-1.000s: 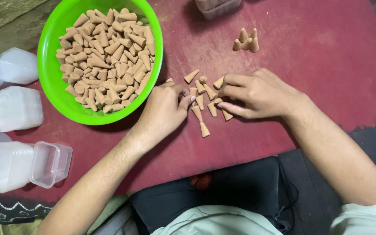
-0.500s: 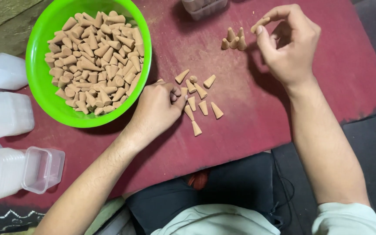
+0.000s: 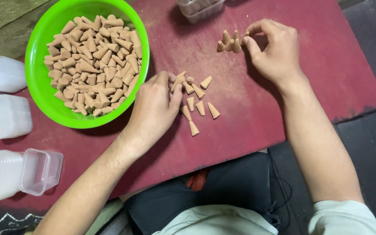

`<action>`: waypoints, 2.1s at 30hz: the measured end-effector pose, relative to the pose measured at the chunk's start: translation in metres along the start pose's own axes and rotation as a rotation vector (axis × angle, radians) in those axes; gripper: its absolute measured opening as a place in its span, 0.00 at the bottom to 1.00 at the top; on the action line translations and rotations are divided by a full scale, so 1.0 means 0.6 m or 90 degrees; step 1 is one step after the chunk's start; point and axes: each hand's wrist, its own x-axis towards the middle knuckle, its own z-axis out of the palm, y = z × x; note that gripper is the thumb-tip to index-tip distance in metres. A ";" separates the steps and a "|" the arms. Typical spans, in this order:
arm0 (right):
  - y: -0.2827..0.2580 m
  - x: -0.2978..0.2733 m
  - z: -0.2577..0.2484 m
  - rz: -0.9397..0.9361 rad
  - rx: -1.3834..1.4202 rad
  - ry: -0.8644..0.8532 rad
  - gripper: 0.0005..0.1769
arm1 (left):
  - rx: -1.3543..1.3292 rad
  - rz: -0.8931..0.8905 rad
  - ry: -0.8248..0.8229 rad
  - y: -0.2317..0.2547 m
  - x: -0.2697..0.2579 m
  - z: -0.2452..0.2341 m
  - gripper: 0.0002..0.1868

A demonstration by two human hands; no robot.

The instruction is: Arranging small incense cones into a grid pattern on a work surface and sorting them into plastic containers.

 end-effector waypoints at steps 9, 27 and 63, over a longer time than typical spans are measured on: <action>0.006 0.000 0.002 -0.026 -0.022 -0.011 0.03 | -0.146 0.147 0.139 0.023 0.098 0.032 0.07; -0.015 0.003 -0.009 -0.024 -0.012 -0.009 0.05 | -0.097 0.142 0.076 -0.010 0.222 0.124 0.11; -0.048 0.009 -0.023 -0.178 0.107 0.113 0.16 | -0.010 0.266 0.181 -0.037 0.045 0.047 0.12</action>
